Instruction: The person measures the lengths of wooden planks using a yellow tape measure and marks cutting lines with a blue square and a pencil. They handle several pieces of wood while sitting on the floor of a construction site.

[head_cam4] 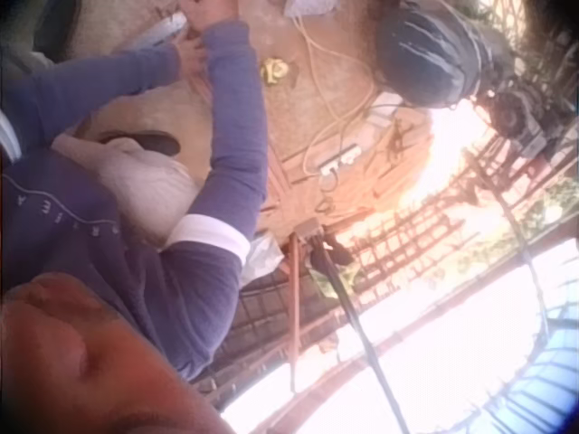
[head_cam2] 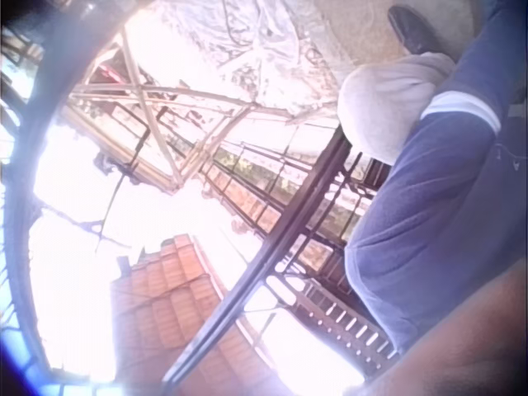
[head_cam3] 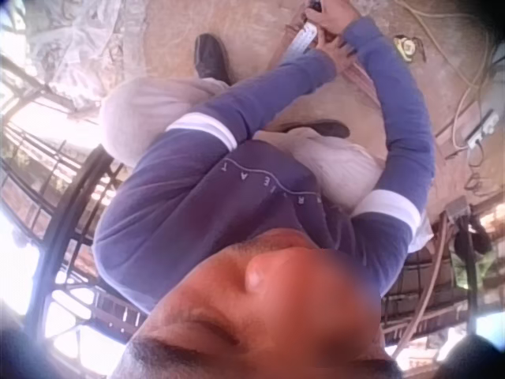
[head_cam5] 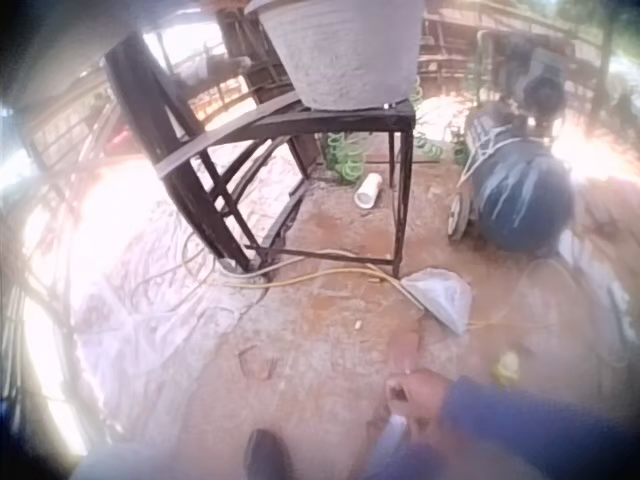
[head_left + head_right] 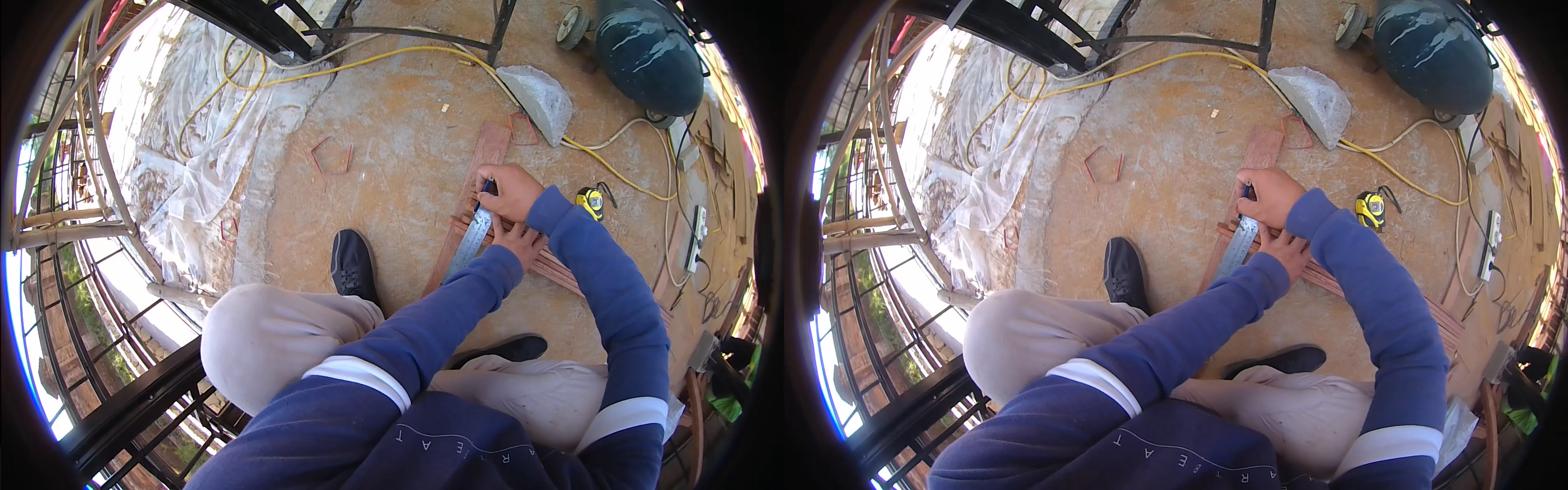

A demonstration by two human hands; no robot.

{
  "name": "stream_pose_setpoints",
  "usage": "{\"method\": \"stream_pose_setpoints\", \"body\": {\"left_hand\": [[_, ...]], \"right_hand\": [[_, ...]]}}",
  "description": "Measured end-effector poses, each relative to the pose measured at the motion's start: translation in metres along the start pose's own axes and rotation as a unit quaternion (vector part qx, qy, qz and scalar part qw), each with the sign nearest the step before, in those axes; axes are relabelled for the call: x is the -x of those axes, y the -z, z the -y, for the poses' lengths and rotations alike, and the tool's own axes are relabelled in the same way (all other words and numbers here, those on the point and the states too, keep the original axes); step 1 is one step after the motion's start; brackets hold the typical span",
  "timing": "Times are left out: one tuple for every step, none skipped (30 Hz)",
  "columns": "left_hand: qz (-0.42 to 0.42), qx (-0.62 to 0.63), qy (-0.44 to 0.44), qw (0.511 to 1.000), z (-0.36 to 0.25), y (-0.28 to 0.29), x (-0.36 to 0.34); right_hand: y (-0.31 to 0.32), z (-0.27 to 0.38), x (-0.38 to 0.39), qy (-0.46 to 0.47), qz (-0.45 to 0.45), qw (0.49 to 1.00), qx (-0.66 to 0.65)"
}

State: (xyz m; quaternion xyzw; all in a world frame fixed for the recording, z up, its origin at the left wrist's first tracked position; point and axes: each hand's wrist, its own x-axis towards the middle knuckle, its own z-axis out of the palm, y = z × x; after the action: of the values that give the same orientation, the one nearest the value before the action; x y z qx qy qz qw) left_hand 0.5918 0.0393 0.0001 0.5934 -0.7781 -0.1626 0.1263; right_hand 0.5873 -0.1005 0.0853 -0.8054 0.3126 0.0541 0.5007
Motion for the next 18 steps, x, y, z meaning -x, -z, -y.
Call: {"method": "stream_pose_setpoints", "body": {"left_hand": [[0.013, 0.011, 0.002, 1.0, 0.001, -0.003, 0.0], [0.025, 0.022, 0.006, 0.999, 0.002, -0.007, 0.001], [0.041, 0.072, 0.031, 0.996, 0.005, -0.021, -0.001], [0.055, 0.121, 0.059, 0.989, 0.01, -0.042, -0.002], [0.053, 0.115, 0.06, 0.99, 0.01, -0.043, -0.002], [0.052, 0.11, 0.061, 0.991, 0.01, -0.044, -0.002], [0.032, 0.054, 0.031, 0.998, 0.003, -0.024, -0.004], [0.009, -0.006, 0.006, 1.0, 0.002, -0.009, -0.002], [0.004, -0.015, 0.004, 1.0, 0.003, -0.007, 0.0], [-0.004, -0.024, 0.0, 1.0, 0.003, -0.004, -0.001], [-0.012, -0.033, -0.004, 0.999, 0.003, -0.002, -0.002], [-0.008, -0.034, -0.002, 0.999, 0.003, -0.001, -0.003], [-0.003, -0.035, -0.001, 0.999, 0.002, 0.0, -0.003], [0.003, -0.036, -0.002, 0.999, 0.002, 0.002, -0.004], [0.013, -0.029, -0.004, 0.999, 0.0, 0.004, -0.005], [0.013, -0.032, -0.003, 0.999, 0.0, 0.003, -0.004], [0.011, -0.034, -0.003, 0.999, 0.001, 0.003, -0.004], [0.01, -0.035, -0.002, 0.999, 0.001, 0.002, -0.004]], "right_hand": [[-0.005, -0.002, -0.001, 0.022, 0.006, 1.0, 0.001], [-0.008, -0.001, 0.0, 0.045, 0.013, 0.999, 0.003], [-0.012, 0.002, 0.001, 0.052, 0.021, 0.998, 0.006], [-0.016, 0.011, 0.0, 0.062, 0.031, 0.998, 0.009], [-0.019, 0.012, 0.001, 0.067, 0.039, 0.997, 0.008], [-0.015, 0.009, -0.001, 0.068, 0.007, 0.998, 0.003], [-0.002, -0.004, 0.001, 0.061, -0.029, 0.998, -0.001], [0.011, -0.012, -0.001, 0.059, -0.063, 0.996, -0.005], [0.027, -0.025, -0.005, 0.009, -0.104, 0.989, -0.104], [0.044, -0.037, -0.008, -0.041, -0.145, 0.968, -0.2], [0.059, -0.048, -0.009, -0.037, -0.181, 0.962, -0.199], [0.071, -0.06, -0.01, -0.032, -0.216, 0.955, -0.198], [0.077, -0.069, -0.007, -0.028, -0.253, 0.947, -0.197], [0.073, -0.08, -0.003, -0.023, -0.253, 0.954, -0.157], [0.066, -0.092, 0.0, -0.018, -0.252, 0.96, -0.117], [0.058, -0.094, 0.002, -0.01, -0.248, 0.965, -0.079], [0.053, -0.096, 0.005, -0.002, -0.235, 0.97, -0.057], [0.047, -0.097, 0.008, 0.007, -0.221, 0.975, -0.034]]}}
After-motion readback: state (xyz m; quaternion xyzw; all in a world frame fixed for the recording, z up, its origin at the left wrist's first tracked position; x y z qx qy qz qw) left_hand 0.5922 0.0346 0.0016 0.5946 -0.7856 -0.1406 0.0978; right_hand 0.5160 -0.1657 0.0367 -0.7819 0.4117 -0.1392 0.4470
